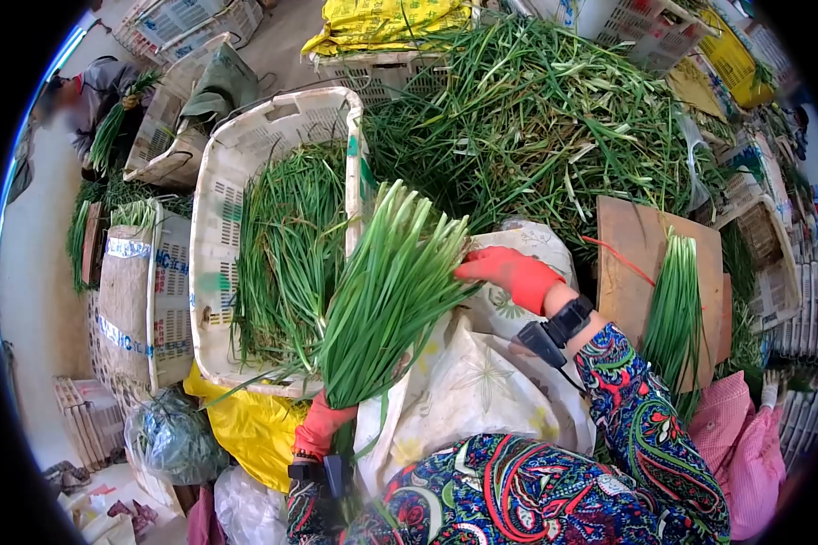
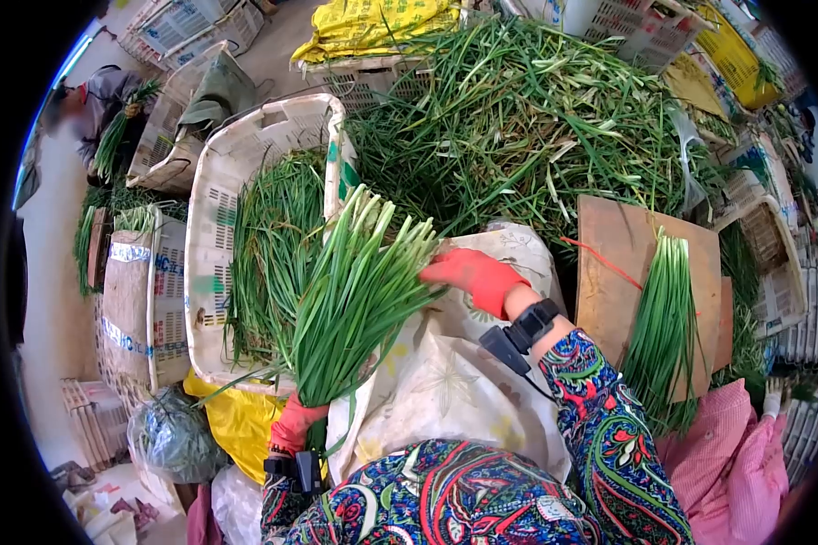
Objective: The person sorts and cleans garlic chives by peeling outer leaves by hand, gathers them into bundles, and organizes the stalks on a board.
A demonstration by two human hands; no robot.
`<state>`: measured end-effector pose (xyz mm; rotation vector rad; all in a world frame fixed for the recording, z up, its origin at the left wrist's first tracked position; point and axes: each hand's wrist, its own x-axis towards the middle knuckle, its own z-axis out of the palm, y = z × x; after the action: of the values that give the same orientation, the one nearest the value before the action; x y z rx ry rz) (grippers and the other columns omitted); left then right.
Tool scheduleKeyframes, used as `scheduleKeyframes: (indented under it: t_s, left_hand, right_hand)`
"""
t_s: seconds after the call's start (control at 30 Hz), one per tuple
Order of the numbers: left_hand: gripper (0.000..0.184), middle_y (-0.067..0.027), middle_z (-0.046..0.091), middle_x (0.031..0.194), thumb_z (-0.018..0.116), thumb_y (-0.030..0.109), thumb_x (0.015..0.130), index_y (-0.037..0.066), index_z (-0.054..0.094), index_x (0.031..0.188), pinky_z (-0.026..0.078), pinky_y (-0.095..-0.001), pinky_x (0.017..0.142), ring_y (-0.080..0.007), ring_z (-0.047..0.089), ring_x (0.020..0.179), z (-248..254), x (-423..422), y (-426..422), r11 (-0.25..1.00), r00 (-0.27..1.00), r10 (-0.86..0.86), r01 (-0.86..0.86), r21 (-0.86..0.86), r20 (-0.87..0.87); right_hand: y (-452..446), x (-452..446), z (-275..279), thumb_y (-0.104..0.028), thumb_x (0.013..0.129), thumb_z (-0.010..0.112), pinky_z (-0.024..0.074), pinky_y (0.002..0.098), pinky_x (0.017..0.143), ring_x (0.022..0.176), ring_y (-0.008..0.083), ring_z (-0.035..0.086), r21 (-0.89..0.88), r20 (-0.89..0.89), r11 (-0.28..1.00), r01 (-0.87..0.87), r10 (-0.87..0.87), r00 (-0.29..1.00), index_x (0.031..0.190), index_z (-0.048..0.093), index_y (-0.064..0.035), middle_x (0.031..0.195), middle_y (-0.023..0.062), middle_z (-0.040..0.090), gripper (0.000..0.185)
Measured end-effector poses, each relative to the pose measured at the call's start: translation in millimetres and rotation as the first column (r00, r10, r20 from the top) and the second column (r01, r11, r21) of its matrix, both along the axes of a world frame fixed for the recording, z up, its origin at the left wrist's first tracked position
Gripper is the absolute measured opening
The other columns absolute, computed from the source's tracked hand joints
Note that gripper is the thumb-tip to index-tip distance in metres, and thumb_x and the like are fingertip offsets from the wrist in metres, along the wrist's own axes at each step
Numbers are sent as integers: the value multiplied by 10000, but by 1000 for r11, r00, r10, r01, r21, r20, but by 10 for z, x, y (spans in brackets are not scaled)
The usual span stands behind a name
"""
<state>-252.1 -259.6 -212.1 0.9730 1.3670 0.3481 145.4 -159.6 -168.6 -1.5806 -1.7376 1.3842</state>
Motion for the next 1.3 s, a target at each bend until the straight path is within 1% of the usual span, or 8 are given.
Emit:
scheduleKeyframes:
  t_s: [0.07,0.33,0.43,0.73,0.93,1.03,1.1,1.3]
  left_hand:
    - [424,-26,620,942,705,38,657,48,559,1055,459,-271,724,-120,567,832,63,28,25,998,997,53,-51,-38,57]
    - [434,-23,619,948,711,50,655,51,560,1062,457,-274,726,-117,565,834,60,1,35,999,999,-34,34,9,-35]
    - [435,-22,618,951,709,46,657,53,560,1065,456,-273,734,-118,565,841,58,1,54,998,998,-54,54,15,-37]
    - [403,-62,618,1001,680,100,681,46,562,1063,457,-285,783,-161,583,897,23,-6,58,995,994,-99,99,15,-48]
    - [423,-28,622,926,721,64,648,44,568,1042,462,-269,714,-115,572,807,31,-25,101,993,990,-109,112,29,-88]
    - [402,-27,625,898,725,71,644,35,575,1016,465,-270,702,-114,574,787,236,54,167,997,993,-76,73,-40,-86]
    - [381,-24,627,880,726,74,646,32,583,996,466,-270,694,-113,575,776,232,95,202,998,998,-34,31,-52,-60]
    - [360,-29,635,838,728,98,655,30,593,982,471,-269,673,-114,582,727,199,40,227,997,992,-81,83,10,-101]
  right_hand:
    - [42,-21,80,-282,819,520,378,251,842,843,176,563,-305,-468,939,160,-294,834,933,636,-33,925,79,627,297]
    - [189,6,-422,-238,780,553,402,256,745,744,113,529,-342,-578,932,123,-311,754,877,629,2,808,9,616,269]
    - [194,66,-183,-228,768,573,382,263,801,802,120,539,-314,-293,937,154,-250,923,950,613,-7,845,23,624,289]
    - [246,-37,-242,-243,790,582,390,241,712,748,109,533,-317,-577,877,361,-481,660,857,615,-37,788,24,621,219]
    - [753,553,27,-230,859,523,446,304,743,703,146,549,-447,-794,589,673,-607,5,829,597,-10,779,47,611,234]
    - [757,853,319,-295,883,469,458,303,762,752,158,585,-269,-395,791,550,-611,686,887,600,-1,892,74,626,322]
    - [814,827,311,-301,866,479,441,293,803,843,179,584,12,-296,937,349,-330,896,976,595,-18,971,83,616,325]
    - [1059,349,161,-254,781,548,383,288,890,1042,198,521,-53,1,956,-289,289,957,1117,564,-59,1114,97,577,388]
